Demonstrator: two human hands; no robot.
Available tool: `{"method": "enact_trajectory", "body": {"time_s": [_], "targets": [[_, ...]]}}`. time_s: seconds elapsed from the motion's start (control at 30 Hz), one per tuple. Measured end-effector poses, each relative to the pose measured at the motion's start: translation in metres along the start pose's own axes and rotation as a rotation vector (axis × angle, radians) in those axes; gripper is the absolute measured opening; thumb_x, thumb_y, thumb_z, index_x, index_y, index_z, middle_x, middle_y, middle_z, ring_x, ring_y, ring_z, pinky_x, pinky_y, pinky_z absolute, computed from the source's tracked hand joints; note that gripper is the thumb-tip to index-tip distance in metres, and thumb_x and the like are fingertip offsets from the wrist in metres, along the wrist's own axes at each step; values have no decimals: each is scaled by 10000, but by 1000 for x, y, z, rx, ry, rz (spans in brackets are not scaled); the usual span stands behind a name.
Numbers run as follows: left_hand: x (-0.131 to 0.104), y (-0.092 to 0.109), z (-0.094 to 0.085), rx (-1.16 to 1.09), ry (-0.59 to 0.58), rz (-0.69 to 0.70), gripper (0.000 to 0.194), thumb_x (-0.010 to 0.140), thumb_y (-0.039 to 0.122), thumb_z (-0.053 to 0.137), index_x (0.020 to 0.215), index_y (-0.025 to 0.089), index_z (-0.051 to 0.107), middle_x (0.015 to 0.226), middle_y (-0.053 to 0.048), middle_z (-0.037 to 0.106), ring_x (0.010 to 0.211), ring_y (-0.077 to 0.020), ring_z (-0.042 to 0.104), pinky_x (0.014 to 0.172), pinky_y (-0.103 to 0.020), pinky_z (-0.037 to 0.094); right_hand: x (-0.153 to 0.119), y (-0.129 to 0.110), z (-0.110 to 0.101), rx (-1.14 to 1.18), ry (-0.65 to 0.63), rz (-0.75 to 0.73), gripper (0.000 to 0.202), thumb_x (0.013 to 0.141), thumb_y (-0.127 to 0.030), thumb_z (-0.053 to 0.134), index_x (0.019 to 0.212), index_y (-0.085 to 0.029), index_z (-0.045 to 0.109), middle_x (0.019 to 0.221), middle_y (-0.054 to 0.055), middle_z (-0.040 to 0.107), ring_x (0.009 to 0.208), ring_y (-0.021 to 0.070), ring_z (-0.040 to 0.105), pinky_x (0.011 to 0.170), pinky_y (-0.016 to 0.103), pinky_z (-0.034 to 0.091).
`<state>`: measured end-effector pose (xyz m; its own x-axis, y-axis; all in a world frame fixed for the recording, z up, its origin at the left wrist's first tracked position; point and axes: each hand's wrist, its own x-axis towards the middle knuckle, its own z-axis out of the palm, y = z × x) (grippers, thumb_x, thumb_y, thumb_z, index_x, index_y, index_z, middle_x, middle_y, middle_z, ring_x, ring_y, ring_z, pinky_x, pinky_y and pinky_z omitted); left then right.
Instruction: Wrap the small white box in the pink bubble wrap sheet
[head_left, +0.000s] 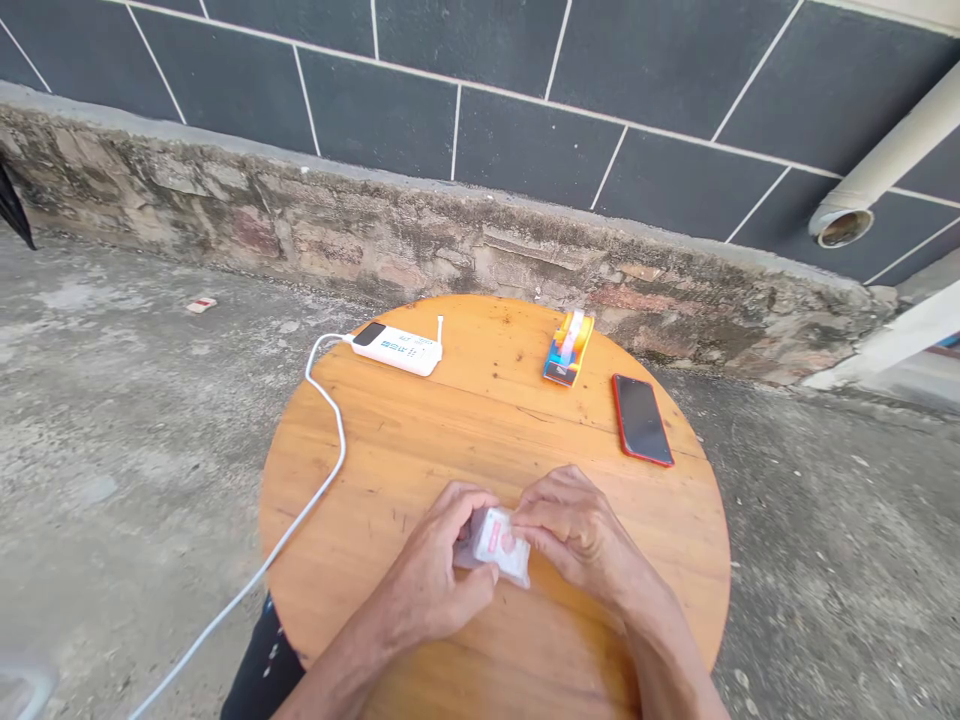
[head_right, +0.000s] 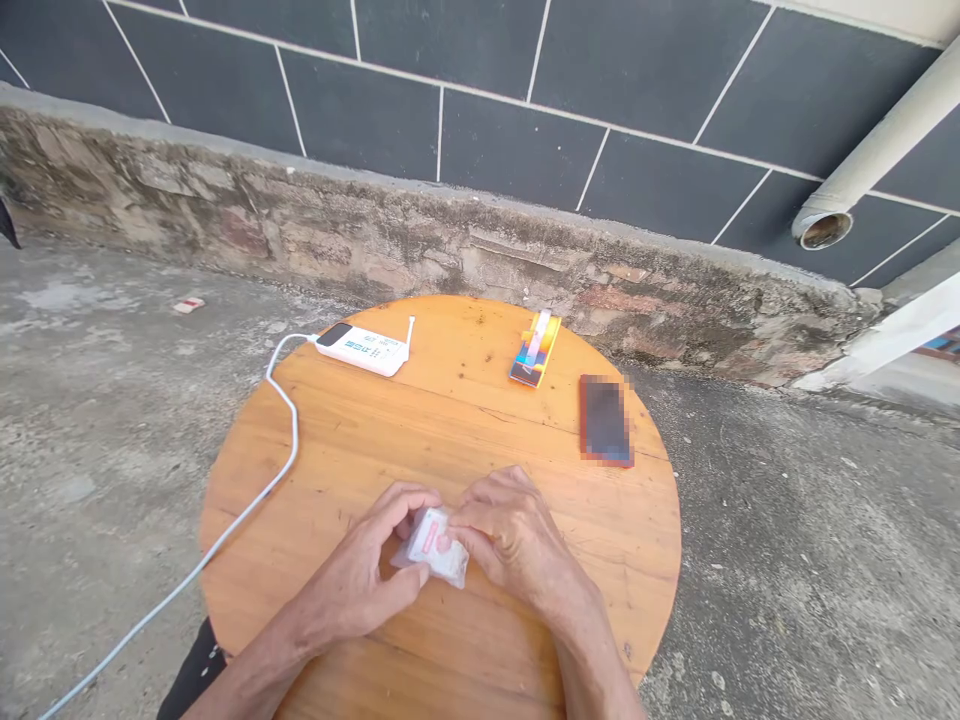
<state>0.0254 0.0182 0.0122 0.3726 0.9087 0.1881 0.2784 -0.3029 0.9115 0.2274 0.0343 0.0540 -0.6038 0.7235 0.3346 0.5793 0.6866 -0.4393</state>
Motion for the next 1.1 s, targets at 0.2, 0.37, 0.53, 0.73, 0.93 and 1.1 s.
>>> {"method": "enact_trajectory", "body": {"time_s": [0.2, 0.37, 0.53, 0.73, 0.93, 1.1], "targets": [[-1, -1, 1, -4, -8, -21, 491, 672, 70, 539, 1141, 212, 516, 1048, -31, 543, 909, -163, 540, 811, -279, 458, -3, -12, 3, -120, 73, 55, 215, 950, -240, 520, 823, -199, 689, 811, 48, 640, 769, 179, 537, 724, 327, 352], [-1, 2, 3, -25, 18, -26, 463, 676, 88, 547, 1122, 212, 542, 1038, -38, 548, 916, -173, 543, 798, -285, 465, -8, -18, 14, -217, 168, 93, 221, 937, -190, 507, 805, -195, 683, 799, 56, 613, 751, 178, 503, 697, 323, 341], [-1, 0, 5, -17, 55, -21, 433, 672, 89, 554, 1088, 207, 562, 1012, -33, 556, 904, -170, 542, 780, -279, 466, -12, -23, 19, -275, 182, 89, 215, 927, -135, 470, 878, -187, 672, 869, 71, 610, 789, 189, 494, 717, 341, 343], [-1, -4, 7, -31, 66, -13, 423, 684, 106, 546, 1094, 211, 555, 1006, -26, 550, 886, -162, 534, 757, -267, 466, -26, -25, 15, -197, 244, 101, 209, 923, -135, 477, 1007, -216, 651, 1009, 78, 587, 884, 208, 516, 759, 366, 374], [0, -2, 6, -20, 65, -20, 430, 675, 107, 546, 1091, 214, 565, 1021, -28, 562, 890, -160, 547, 764, -270, 470, -36, -21, 13, -71, 285, 202, 241, 942, -171, 462, 1107, -245, 621, 1083, 82, 549, 999, 221, 524, 823, 381, 427], [-2, -3, 7, -26, 82, -14, 438, 674, 100, 542, 1094, 224, 560, 1005, -14, 557, 869, -148, 544, 745, -253, 471, -34, -23, 21, -30, 208, 199, 248, 932, -187, 461, 1087, -258, 641, 1168, 87, 529, 1039, 242, 520, 851, 413, 444]]}}
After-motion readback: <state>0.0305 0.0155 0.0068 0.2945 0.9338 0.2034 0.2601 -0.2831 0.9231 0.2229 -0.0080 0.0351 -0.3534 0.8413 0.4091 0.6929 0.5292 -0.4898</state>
